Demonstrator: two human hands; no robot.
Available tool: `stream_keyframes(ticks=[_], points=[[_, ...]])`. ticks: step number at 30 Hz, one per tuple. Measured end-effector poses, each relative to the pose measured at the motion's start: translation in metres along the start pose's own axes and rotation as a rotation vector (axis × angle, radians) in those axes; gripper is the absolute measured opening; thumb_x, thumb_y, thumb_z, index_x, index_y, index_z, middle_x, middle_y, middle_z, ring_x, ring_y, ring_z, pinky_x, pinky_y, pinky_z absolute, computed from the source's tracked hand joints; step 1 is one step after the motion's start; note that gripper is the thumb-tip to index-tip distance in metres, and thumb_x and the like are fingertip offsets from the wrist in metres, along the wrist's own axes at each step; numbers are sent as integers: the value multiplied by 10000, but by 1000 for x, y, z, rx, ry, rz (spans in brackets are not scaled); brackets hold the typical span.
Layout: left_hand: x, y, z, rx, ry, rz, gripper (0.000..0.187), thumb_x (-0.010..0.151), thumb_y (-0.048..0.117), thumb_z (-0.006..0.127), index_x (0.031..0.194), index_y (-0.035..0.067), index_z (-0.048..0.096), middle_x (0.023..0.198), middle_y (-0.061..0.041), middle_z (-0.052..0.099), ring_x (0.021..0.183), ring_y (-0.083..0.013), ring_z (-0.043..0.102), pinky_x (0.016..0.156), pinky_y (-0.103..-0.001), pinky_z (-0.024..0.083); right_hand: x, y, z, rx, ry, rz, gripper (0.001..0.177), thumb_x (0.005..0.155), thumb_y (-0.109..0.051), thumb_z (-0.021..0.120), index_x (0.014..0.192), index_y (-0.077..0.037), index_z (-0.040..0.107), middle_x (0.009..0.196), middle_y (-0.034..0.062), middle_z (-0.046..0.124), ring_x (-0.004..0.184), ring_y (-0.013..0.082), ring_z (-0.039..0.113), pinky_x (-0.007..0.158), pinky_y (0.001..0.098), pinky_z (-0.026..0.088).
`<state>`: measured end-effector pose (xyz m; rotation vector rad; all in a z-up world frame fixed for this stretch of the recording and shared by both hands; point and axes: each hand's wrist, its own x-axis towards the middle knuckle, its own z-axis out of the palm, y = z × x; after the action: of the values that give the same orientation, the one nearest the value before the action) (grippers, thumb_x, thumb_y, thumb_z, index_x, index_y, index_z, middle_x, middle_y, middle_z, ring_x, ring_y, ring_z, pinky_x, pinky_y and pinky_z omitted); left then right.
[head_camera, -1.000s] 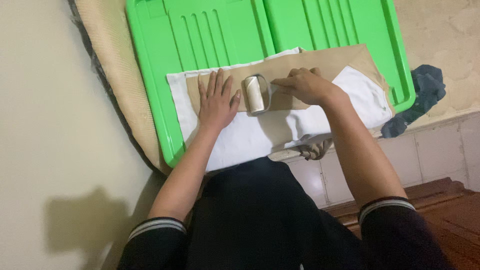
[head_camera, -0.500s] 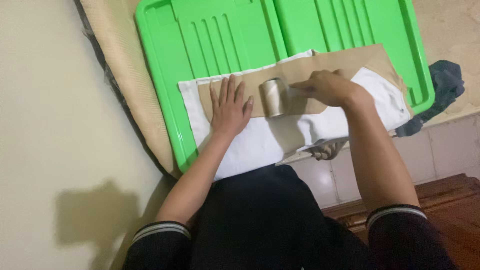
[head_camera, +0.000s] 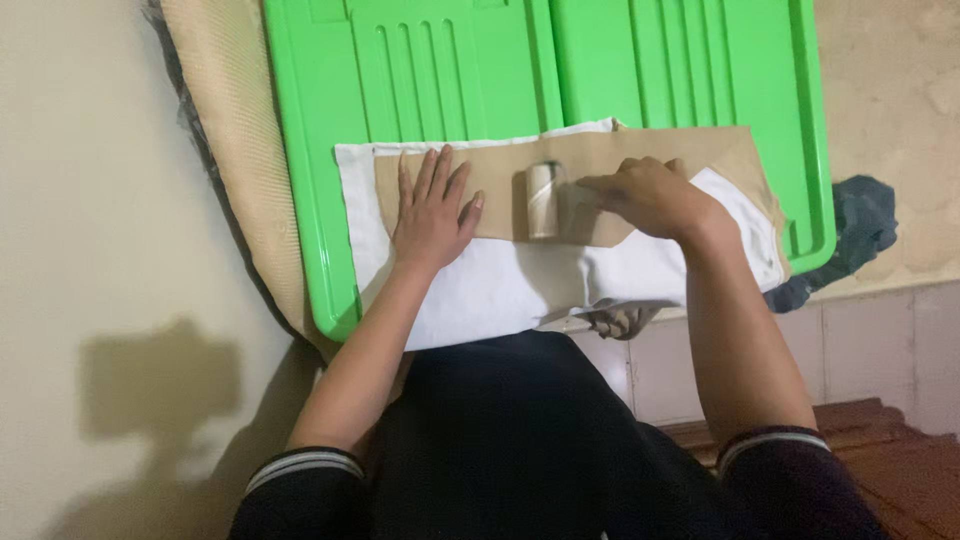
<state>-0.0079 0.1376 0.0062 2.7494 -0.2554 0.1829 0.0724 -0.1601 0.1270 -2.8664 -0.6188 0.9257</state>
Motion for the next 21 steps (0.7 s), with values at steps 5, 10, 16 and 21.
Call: stream_keyframes(ticks=[5,10,16,21], points=[[-3,0,3,-24,21,-13,553,1045,431,536,1460,68,574,1631,-182,389,1544,-328,290,1259,-615,87,28,18,-9,37,95,-11,386,1059,-411,461,1406,-408,629,1105,159,702,1137,375,620,1061,633,379],[-2,0,3,-35,4,-38,540,1044,429,528,1451,79,581,1626,-166,395,1544,-314,290,1261,-604,98,54,9,-5,-36,133,-97,412,1024,-389,509,1417,-392,633,1122,199,677,1113,427,601,1017,655,380],[-3,-1,4,-44,7,-43,528,1056,423,512,1457,85,577,1627,-167,402,1542,-312,297,1267,-589,120,62,-5,-1,77,90,-128,408,1038,-433,496,1427,-385,609,1131,196,675,1122,430,597,1053,672,338],[-1,0,2,-42,3,-52,533,1038,425,517,1445,88,582,1623,-168,402,1535,-318,297,1253,-597,117,57,6,-17,16,-35,19,454,1033,-395,490,1476,-419,587,1151,161,747,1119,408,659,1083,612,423]])
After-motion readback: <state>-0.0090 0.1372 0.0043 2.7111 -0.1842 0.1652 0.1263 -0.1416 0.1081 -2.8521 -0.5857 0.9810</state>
